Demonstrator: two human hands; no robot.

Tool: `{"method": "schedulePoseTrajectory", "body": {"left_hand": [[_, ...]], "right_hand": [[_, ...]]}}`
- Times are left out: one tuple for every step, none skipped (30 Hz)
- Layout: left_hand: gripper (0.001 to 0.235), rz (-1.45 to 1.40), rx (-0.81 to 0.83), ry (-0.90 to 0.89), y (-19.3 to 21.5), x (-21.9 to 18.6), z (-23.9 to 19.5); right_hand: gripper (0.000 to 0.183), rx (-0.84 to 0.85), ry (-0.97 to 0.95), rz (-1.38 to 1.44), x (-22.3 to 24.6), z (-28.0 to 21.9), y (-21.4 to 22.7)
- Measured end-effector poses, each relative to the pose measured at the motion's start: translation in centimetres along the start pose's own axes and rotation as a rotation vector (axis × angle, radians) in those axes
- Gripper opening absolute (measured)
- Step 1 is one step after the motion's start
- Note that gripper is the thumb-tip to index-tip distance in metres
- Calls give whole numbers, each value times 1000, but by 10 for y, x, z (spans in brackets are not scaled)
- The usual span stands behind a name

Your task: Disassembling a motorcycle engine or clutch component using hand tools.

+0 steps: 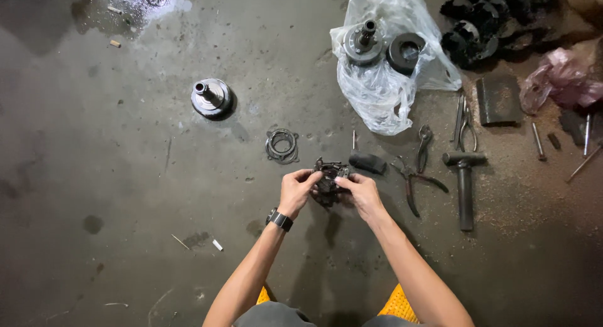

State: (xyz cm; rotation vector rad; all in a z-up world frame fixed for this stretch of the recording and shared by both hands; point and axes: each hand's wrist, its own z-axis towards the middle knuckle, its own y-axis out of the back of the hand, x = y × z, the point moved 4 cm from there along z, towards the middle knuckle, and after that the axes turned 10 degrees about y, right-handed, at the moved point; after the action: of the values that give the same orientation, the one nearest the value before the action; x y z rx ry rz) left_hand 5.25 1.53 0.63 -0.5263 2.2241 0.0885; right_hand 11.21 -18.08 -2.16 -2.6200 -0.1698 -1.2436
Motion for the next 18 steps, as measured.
{"method": "schedulePoseTrajectory", "body": {"left_hand": [[30,1,-1,-4,1,2,2],[31,11,-12,-34,4,6,2],[31,21,-24,-63,6,10,3],[31,22,-25,-62,6,14,2],[31,84,-60,-86,5,17,0],[32,146,-94,-113,5,18,-1],[32,148,-93,-115,5,24,1],[32,107,-85,-84,5,30,3],[33,67,-76,-52,6,36,6],[33,66,-74,-53,5,37,6],[33,7,-60,-39,4,38,6],[34,-51,-45,-24,4,40,7],[34,-51,-42,-25,4,40,6],[34,-27,-61,-49,5,38,6],[34,-4,-80,-74,5,36,6],[34,-4,-78,-77,2,31,3],[34,98,-130,-139,0,23,0],[35,201,-183,-199,-1,17,-5]], "right_hand": [[29,2,4,1,-3,3,1],[28,19,93,40,-4,5,1],[27,35,181,79,-5,7,1],[27,35,180,80,-9,7,0],[26,26,214,65,-11,7,0],[25,16,252,50,-11,8,0],[25,15,254,51,-14,9,2],[25,43,281,26,-16,11,3],[25,71,307,0,-18,13,4],[25,70,308,-2,-11,8,2],[26,48,194,-7,-8,4,2],[26,25,80,-10,-6,-1,1],[26,23,82,-11,-6,-2,2],[27,35,59,-38,-5,-3,1],[28,47,35,-66,-5,-4,1],[28,47,39,-66,-7,-2,1],[29,64,52,51,-9,-1,-1],[31,83,62,170,-13,-2,-3]]}}
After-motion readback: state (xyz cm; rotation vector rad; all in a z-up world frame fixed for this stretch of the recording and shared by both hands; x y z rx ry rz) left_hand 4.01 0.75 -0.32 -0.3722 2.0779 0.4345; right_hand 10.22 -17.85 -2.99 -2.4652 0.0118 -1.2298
